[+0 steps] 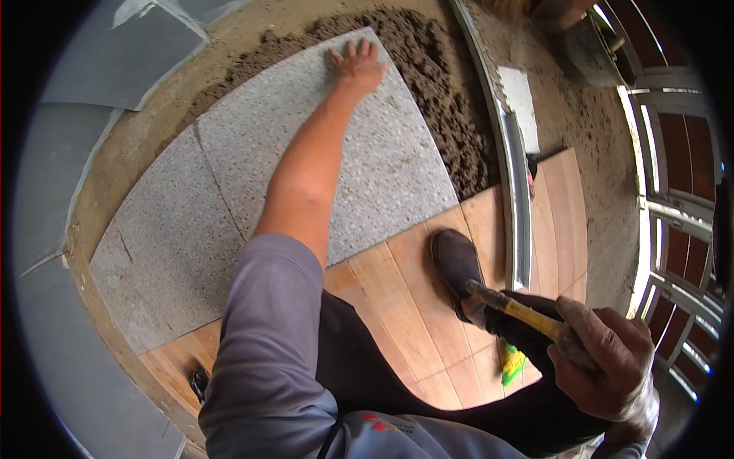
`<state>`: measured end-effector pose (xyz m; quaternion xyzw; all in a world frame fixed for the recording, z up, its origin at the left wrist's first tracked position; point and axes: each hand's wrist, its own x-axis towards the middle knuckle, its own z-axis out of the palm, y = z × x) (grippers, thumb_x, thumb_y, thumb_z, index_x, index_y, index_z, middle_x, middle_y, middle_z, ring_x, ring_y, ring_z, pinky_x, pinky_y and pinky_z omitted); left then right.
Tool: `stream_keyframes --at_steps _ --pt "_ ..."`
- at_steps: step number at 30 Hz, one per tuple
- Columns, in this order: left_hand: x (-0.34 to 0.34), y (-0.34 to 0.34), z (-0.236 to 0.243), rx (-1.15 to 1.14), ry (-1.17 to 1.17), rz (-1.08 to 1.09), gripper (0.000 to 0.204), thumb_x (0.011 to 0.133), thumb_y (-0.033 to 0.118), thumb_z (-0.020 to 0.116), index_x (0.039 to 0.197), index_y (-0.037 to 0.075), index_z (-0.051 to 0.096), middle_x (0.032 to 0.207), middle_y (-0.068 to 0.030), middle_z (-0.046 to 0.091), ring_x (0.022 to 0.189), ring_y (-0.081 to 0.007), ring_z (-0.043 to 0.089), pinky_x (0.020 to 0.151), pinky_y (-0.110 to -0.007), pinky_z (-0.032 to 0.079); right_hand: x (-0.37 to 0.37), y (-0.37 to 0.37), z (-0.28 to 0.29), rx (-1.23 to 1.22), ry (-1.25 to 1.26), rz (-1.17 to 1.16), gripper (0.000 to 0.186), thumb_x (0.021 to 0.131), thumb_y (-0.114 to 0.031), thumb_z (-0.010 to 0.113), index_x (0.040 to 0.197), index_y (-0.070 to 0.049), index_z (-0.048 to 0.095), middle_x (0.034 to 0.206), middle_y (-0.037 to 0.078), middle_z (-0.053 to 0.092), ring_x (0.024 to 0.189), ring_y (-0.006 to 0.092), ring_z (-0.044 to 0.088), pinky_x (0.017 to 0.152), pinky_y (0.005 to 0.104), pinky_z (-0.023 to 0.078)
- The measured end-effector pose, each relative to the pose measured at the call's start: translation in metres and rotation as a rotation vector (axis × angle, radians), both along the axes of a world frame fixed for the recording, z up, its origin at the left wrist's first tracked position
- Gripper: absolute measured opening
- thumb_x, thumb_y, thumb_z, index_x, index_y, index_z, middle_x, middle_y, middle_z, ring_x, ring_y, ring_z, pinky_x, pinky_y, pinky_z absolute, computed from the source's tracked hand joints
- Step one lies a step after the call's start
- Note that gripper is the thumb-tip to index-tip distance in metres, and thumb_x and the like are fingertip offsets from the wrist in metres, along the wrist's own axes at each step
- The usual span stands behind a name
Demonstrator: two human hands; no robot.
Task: The recorder is laying floor tiles on a sand bed and leveling them.
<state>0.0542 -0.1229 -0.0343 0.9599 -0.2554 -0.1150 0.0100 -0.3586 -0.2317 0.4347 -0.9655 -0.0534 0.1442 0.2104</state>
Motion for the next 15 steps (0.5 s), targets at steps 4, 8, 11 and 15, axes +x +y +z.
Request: stream_keyframes --at_steps 4,8,11,15 --pt "-0.009 0.024 0.009 0.004 -0.002 -0.042 0.080 0.108 0.062 0.046 0.172 0.020 0.024 0.180 -0.0053 0.016 0.165 -0.0348 0.009 0.130 -0.072 0.004 -0.003 -0.001 0.003 0.027 -0.012 0.013 0.069 0.066 0.001 0.082 0.133 0.003 0.066 0.086 0.017 0.073 0.067 0.0283 0.073 0.056 0.0372 0.054" --pt "-0.061 0.082 0.028 0.129 0.048 -0.056 0.091 0.100 0.069 0.055 0.171 0.019 0.028 0.179 -0.0063 0.020 0.164 -0.0372 0.015 0.127 -0.074 0.007 -0.004 0.003 0.008 0.006 -0.052 0.023 0.069 0.066 0.003 0.081 0.134 0.004 0.066 0.085 0.017 0.072 0.067 0.0272 0.072 0.056 0.0381 0.053" --pt "-0.093 0.112 0.042 0.132 0.058 -0.061 0.098 0.095 0.075 0.061 0.170 0.020 0.031 0.178 -0.0074 0.023 0.163 -0.0386 0.020 0.125 -0.076 0.013 -0.001 0.006 0.011 0.036 -0.045 0.009 0.068 0.068 0.006 0.079 0.135 0.004 0.066 0.084 0.016 0.070 0.067 0.0258 0.071 0.058 0.0380 0.054" --pt "-0.106 0.121 0.050 0.088 0.134 -0.011 0.097 0.094 0.076 0.061 0.168 0.019 0.035 0.177 -0.0081 0.025 0.163 -0.0372 0.021 0.127 -0.073 0.015 -0.001 0.017 0.013 0.034 -0.033 -0.024 0.064 0.074 0.010 0.077 0.137 0.004 0.066 0.090 0.018 0.070 0.075 0.0256 0.072 0.067 0.0361 0.057"
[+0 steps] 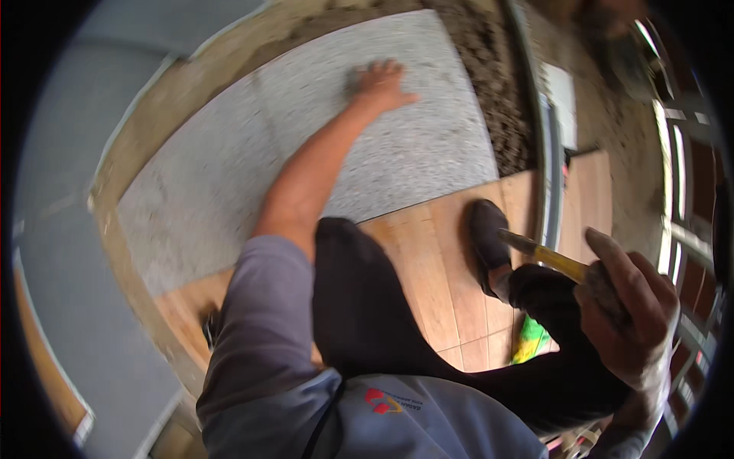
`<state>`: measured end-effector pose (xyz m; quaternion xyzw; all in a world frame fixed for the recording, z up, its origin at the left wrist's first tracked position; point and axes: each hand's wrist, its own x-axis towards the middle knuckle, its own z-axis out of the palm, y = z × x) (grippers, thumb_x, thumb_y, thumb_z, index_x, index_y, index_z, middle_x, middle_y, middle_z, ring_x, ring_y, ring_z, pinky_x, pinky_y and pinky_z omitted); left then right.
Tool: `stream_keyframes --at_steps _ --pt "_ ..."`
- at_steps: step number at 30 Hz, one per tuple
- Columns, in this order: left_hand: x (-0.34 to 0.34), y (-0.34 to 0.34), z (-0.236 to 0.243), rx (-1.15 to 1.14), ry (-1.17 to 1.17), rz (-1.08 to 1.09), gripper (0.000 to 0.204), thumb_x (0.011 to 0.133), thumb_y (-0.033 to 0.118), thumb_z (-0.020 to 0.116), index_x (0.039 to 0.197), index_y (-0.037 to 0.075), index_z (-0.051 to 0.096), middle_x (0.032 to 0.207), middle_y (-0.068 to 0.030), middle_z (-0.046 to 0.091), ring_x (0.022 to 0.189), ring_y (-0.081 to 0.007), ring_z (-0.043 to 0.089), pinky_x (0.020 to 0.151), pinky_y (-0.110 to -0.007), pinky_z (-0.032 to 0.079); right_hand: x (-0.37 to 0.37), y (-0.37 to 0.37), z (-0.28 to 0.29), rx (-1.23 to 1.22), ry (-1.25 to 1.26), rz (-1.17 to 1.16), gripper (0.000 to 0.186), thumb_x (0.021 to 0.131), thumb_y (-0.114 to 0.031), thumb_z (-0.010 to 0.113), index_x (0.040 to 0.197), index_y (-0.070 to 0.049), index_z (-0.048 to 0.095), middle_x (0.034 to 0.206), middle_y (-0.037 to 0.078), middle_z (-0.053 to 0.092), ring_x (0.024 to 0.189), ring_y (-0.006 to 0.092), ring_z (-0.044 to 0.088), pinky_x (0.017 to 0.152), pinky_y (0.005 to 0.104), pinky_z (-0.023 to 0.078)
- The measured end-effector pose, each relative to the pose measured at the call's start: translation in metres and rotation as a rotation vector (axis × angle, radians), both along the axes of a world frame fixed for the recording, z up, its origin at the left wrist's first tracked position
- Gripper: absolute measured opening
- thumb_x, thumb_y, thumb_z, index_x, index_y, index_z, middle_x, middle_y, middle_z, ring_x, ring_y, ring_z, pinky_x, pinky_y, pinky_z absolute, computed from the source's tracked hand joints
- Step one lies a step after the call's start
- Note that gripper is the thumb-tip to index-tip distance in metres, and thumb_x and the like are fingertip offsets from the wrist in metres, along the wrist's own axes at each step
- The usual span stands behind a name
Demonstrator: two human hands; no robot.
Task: The recorder is laying floor tiles on a sand bed and leveling them.
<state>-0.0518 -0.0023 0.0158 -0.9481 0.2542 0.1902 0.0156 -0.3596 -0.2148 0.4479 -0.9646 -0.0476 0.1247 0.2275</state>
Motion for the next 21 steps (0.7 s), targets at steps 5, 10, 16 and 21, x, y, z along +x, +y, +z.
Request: stream_keyframes --at_steps 5,10,16,21 --pt "-0.046 0.113 -0.013 -0.335 -0.179 0.150 0.078 0.104 0.058 0.058 0.166 0.014 0.039 0.175 -0.0105 0.030 0.162 -0.0355 0.024 0.129 -0.067 0.014 0.003 0.014 0.000 0.025 -0.172 0.108 0.064 0.077 0.013 0.075 0.139 0.002 0.066 0.104 0.023 0.075 0.086 0.0269 0.077 0.071 0.0355 0.062" --pt "-0.142 0.295 -0.009 -0.120 -0.218 0.522 0.079 0.106 0.052 0.056 0.167 0.009 0.033 0.175 -0.0162 0.028 0.163 -0.0391 0.020 0.126 -0.070 0.015 0.011 0.018 -0.001 0.002 -0.047 0.068 0.061 0.083 0.011 0.073 0.143 0.000 0.066 0.108 0.021 0.076 0.087 0.0199 0.076 0.071 0.0317 0.061" --pt "-0.243 0.367 -0.002 -0.046 -0.094 0.884 0.123 0.087 0.083 0.061 0.171 0.004 0.017 0.178 -0.0214 0.011 0.164 -0.0431 0.007 0.121 -0.079 0.013 0.025 0.030 -0.012 -0.002 -0.021 0.092 0.059 0.087 0.011 0.071 0.145 -0.002 0.065 0.105 0.018 0.073 0.085 0.0148 0.072 0.068 0.0282 0.057" --pt "-0.248 0.367 0.001 -0.090 -0.066 0.923 0.131 0.082 0.089 0.062 0.171 0.005 0.014 0.179 -0.0216 0.008 0.164 -0.0451 0.007 0.120 -0.081 0.012 0.043 0.051 -0.023 -0.005 -0.110 0.188 0.060 0.090 0.006 0.074 0.148 -0.005 0.064 0.105 0.011 0.073 0.084 0.0118 0.066 0.073 0.0260 0.054"
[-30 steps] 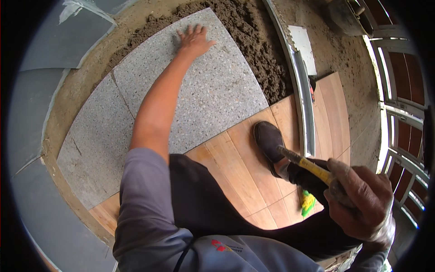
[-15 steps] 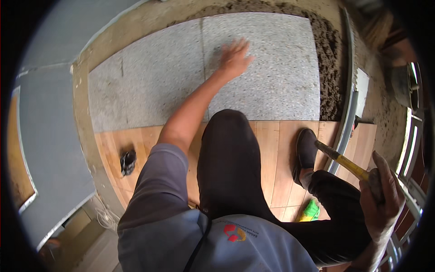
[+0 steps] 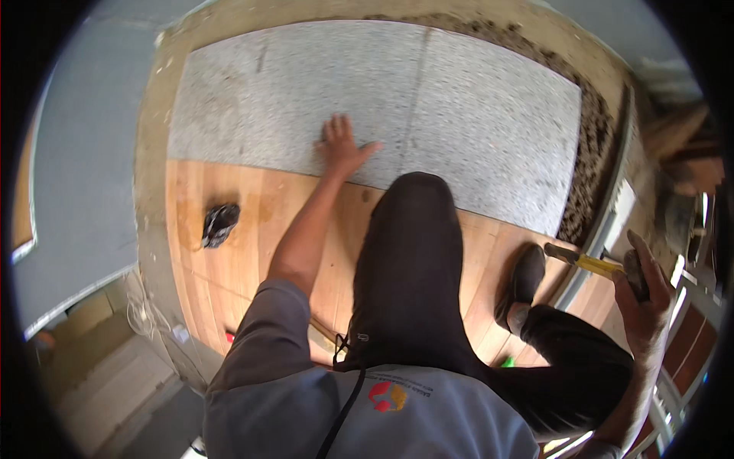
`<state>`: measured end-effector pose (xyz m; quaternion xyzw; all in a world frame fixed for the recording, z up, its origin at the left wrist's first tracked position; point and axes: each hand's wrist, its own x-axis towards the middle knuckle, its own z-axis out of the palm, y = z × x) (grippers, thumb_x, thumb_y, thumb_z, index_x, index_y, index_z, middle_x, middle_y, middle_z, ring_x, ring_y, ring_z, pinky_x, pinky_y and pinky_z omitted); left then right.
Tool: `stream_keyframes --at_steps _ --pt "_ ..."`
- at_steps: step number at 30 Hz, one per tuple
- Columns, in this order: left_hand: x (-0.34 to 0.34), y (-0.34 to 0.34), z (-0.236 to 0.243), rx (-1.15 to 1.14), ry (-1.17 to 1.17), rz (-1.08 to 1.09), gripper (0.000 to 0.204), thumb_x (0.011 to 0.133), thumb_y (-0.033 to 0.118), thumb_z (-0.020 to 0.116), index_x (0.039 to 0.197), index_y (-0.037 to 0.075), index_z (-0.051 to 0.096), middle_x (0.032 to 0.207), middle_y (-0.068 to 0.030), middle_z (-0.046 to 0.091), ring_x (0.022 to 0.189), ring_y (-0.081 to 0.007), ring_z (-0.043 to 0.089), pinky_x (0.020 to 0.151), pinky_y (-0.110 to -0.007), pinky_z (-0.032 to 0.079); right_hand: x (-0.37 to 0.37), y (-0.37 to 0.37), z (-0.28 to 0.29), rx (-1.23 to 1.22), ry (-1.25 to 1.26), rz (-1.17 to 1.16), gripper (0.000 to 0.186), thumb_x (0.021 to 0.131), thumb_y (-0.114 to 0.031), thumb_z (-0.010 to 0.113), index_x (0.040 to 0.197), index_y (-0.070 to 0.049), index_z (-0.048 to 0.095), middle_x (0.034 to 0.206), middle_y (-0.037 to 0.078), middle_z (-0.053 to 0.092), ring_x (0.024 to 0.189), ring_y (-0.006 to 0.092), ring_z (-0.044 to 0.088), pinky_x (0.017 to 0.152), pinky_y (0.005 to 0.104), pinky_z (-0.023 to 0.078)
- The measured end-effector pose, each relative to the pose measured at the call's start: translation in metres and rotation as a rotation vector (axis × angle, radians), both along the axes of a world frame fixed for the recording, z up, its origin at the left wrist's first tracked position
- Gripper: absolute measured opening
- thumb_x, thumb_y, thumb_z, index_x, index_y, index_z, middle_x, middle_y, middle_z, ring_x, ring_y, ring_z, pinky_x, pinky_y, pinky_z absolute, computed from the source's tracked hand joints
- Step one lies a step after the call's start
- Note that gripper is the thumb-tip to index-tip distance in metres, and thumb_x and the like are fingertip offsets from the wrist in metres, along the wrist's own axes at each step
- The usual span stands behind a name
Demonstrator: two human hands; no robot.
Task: The recorder is laying floor tiles on a sand bed and leveling them.
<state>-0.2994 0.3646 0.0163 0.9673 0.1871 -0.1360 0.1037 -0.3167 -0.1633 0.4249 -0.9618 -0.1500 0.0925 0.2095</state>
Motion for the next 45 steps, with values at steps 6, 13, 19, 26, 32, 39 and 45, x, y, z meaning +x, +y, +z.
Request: stream_keyframes --at_steps 6,13,19,26,32,39,45 --pt "-0.011 0.043 -0.016 -0.066 -0.128 0.123 0.129 0.084 0.090 0.057 0.171 0.003 0.016 0.178 -0.0237 0.010 0.164 -0.0443 0.007 0.124 -0.075 0.010 0.015 0.012 -0.005 -0.005 0.106 -0.076 0.059 0.090 0.005 0.071 0.148 -0.004 0.063 0.113 0.011 0.075 0.084 0.0128 0.066 0.074 0.0261 0.054" --pt "-0.066 0.197 -0.039 0.096 -0.124 0.597 0.135 0.082 0.095 0.053 0.169 -0.002 0.015 0.178 -0.0246 0.012 0.165 -0.0413 0.008 0.127 -0.070 0.013 0.013 0.017 -0.007 -0.131 0.113 -0.085 0.057 0.094 0.002 0.069 0.149 -0.002 0.061 0.136 0.018 0.072 0.117 0.0195 0.069 0.099 0.0342 0.056" --pt "-0.090 0.261 -0.042 0.131 -0.095 0.525 0.140 0.079 0.096 0.055 0.168 -0.005 0.016 0.177 -0.0256 0.015 0.165 -0.0408 0.012 0.128 -0.069 0.012 0.002 0.028 -0.013 -0.104 0.129 -0.113 0.057 0.092 -0.001 0.073 0.148 -0.005 0.063 0.119 0.014 0.076 0.099 0.0164 0.068 0.087 0.0327 0.057" --pt "-0.090 0.265 -0.058 0.133 -0.116 0.522 0.142 0.078 0.096 0.056 0.167 -0.006 0.017 0.177 -0.0254 0.012 0.165 -0.0397 0.011 0.130 -0.063 0.012 -0.003 0.038 -0.013 -0.076 0.108 -0.117 0.056 0.091 0.001 0.075 0.146 -0.003 0.065 0.102 0.009 0.074 0.084 0.0111 0.065 0.072 0.0274 0.054" --pt "-0.072 0.240 -0.021 -0.008 -0.074 0.445 0.143 0.077 0.094 0.061 0.169 -0.003 0.012 0.178 -0.0260 0.006 0.166 -0.0407 0.002 0.130 -0.065 0.009 0.002 0.036 -0.012 -0.066 0.021 0.007 0.056 0.090 0.003 0.073 0.145 -0.001 0.064 0.099 0.010 0.071 0.080 0.0114 0.061 0.069 0.0277 0.051" --pt "-0.039 0.131 0.004 -0.072 0.089 0.315 0.151 0.069 0.091 0.073 0.170 -0.002 0.008 0.177 -0.0301 0.000 0.165 -0.0457 -0.002 0.121 -0.080 0.007 0.004 0.032 -0.010 -0.066 0.130 -0.126 0.058 0.090 0.004 0.071 0.147 -0.003 0.063 0.109 0.012 0.075 0.089 0.0127 0.066 0.079 0.0295 0.056" --pt "-0.056 0.153 -0.016 -0.029 -0.092 0.277 0.140 0.075 0.086 0.072 0.169 -0.002 0.016 0.175 -0.0321 0.009 0.164 -0.0461 0.007 0.121 -0.077 0.015 0.001 0.030 -0.010 -0.083 0.185 -0.141 0.057 0.092 0.003 0.072 0.148 -0.004 0.062 0.113 0.014 0.075 0.095 0.0142 0.069 0.083 0.0309 0.058"
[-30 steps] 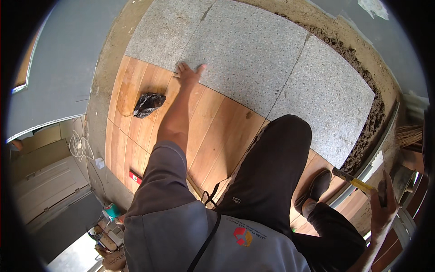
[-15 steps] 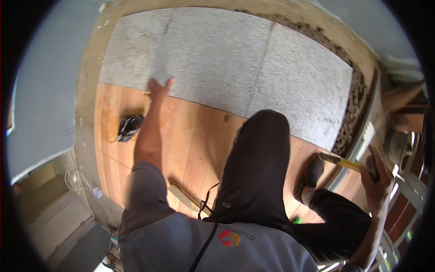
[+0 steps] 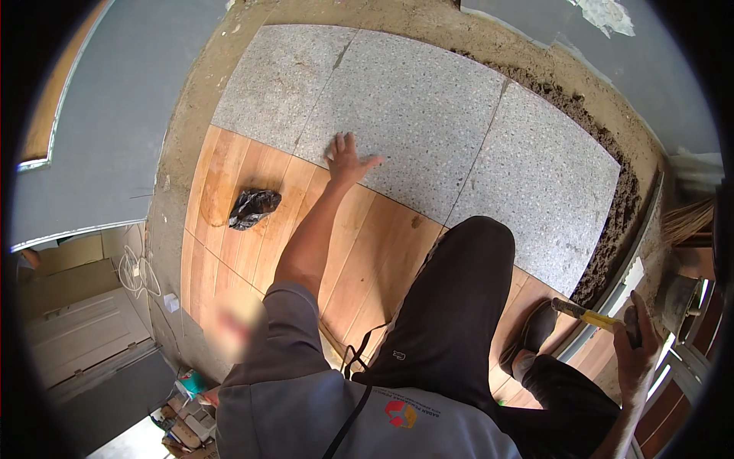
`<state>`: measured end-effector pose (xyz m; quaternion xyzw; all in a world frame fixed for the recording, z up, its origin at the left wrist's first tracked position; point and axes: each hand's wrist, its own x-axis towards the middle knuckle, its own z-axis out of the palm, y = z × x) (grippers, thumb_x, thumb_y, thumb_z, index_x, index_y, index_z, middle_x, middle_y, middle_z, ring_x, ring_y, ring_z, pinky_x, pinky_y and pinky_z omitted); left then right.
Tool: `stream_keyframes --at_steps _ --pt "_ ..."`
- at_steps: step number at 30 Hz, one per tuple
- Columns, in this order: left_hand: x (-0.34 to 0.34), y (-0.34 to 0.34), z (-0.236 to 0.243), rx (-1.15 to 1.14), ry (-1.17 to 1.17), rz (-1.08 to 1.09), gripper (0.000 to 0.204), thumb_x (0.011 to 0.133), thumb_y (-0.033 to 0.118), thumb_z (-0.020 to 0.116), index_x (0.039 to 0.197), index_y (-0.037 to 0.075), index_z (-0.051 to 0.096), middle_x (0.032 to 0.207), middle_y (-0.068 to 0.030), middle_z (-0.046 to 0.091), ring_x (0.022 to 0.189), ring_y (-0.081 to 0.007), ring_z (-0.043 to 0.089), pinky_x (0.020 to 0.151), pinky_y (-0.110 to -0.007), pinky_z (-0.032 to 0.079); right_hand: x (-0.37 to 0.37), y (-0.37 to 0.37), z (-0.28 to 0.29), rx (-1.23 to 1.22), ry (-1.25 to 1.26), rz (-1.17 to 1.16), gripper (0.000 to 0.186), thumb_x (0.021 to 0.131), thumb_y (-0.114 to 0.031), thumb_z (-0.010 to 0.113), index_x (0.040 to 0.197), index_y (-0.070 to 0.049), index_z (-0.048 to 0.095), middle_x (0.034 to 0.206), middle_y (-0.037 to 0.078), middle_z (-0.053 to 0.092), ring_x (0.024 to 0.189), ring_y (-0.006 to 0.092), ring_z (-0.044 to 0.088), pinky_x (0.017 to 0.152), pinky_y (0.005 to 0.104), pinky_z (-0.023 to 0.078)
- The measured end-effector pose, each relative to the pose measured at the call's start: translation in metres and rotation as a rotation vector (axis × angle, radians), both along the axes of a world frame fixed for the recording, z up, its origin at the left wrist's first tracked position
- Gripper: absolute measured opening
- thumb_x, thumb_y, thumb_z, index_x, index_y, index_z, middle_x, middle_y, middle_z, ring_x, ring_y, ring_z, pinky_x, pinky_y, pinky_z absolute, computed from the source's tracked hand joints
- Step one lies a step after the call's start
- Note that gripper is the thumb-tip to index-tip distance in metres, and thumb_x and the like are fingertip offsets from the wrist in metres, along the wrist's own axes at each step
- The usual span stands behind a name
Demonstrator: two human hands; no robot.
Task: The recorder is laying floor tiles on a sand bed and leveling them.
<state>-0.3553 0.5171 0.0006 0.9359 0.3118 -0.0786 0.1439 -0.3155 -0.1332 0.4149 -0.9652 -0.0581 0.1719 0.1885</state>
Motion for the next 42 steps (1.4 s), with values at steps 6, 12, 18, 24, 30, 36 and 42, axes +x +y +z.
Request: stream_keyframes --at_steps 6,12,18,24,30,36,42 --pt "-0.036 0.065 -0.024 0.087 -0.036 0.259 0.127 0.085 0.086 0.061 0.167 -0.002 0.024 0.176 -0.0256 0.018 0.164 -0.0421 0.014 0.124 -0.073 0.018 -0.003 -0.002 -0.003 -0.023 -0.025 -0.015 0.056 0.092 0.003 0.072 0.148 -0.003 0.062 0.116 0.016 0.076 0.100 0.0155 0.071 0.087 0.0322 0.059" --pt "-0.032 0.092 -0.008 0.076 0.046 0.269 0.130 0.084 0.088 0.061 0.169 -0.001 0.018 0.178 -0.0224 0.014 0.165 -0.0384 0.008 0.126 -0.073 0.015 -0.008 0.001 -0.002 -0.001 -0.001 -0.010 0.056 0.091 0.004 0.071 0.146 -0.001 0.063 0.107 0.014 0.075 0.090 0.0141 0.069 0.079 0.0301 0.058" --pt "-0.010 0.087 0.006 0.008 0.102 0.265 0.142 0.075 0.092 0.066 0.170 0.001 0.013 0.179 -0.0212 0.008 0.166 -0.0383 0.006 0.127 -0.071 0.014 -0.013 0.004 -0.004 0.026 -0.032 0.008 0.056 0.090 0.006 0.070 0.145 -0.001 0.064 0.105 0.013 0.074 0.087 0.0144 0.068 0.077 0.0291 0.057" --pt "-0.005 0.095 0.015 -0.009 0.171 0.286 0.153 0.066 0.095 0.071 0.171 0.004 0.008 0.179 -0.0206 0.006 0.166 -0.0379 0.003 0.128 -0.071 0.012 -0.013 0.005 -0.005 0.010 -0.107 0.073 0.055 0.090 0.004 0.069 0.145 0.000 0.064 0.108 0.016 0.075 0.092 0.0170 0.072 0.080 0.0319 0.058" --pt "-0.005 0.102 0.000 0.039 0.176 0.275 0.151 0.065 0.095 0.072 0.171 0.005 0.012 0.179 -0.0224 0.007 0.166 -0.0393 0.004 0.129 -0.067 0.012 -0.012 0.009 -0.001 0.030 -0.065 0.087 0.053 0.091 0.003 0.070 0.144 0.000 0.064 0.107 0.017 0.075 0.093 0.0179 0.072 0.080 0.0328 0.058" --pt "-0.010 0.078 -0.007 0.041 0.051 0.206 0.142 0.072 0.091 0.070 0.170 0.004 0.016 0.177 -0.0246 0.012 0.165 -0.0407 0.007 0.128 -0.069 0.012 -0.016 0.013 0.001 0.062 -0.166 0.096 0.056 0.089 0.005 0.075 0.143 -0.002 0.066 0.092 0.009 0.070 0.074 0.0103 0.062 0.064 0.0286 0.051" --pt "-0.006 -0.027 -0.001 0.115 -0.034 -0.138 0.131 0.080 0.085 0.068 0.169 0.003 0.020 0.177 -0.0254 0.013 0.165 -0.0420 0.008 0.126 -0.071 0.010 -0.017 0.014 0.001 0.041 -0.160 0.068 0.058 0.088 0.006 0.074 0.144 -0.004 0.066 0.089 0.007 0.067 0.069 0.0077 0.057 0.059 0.0272 0.047"
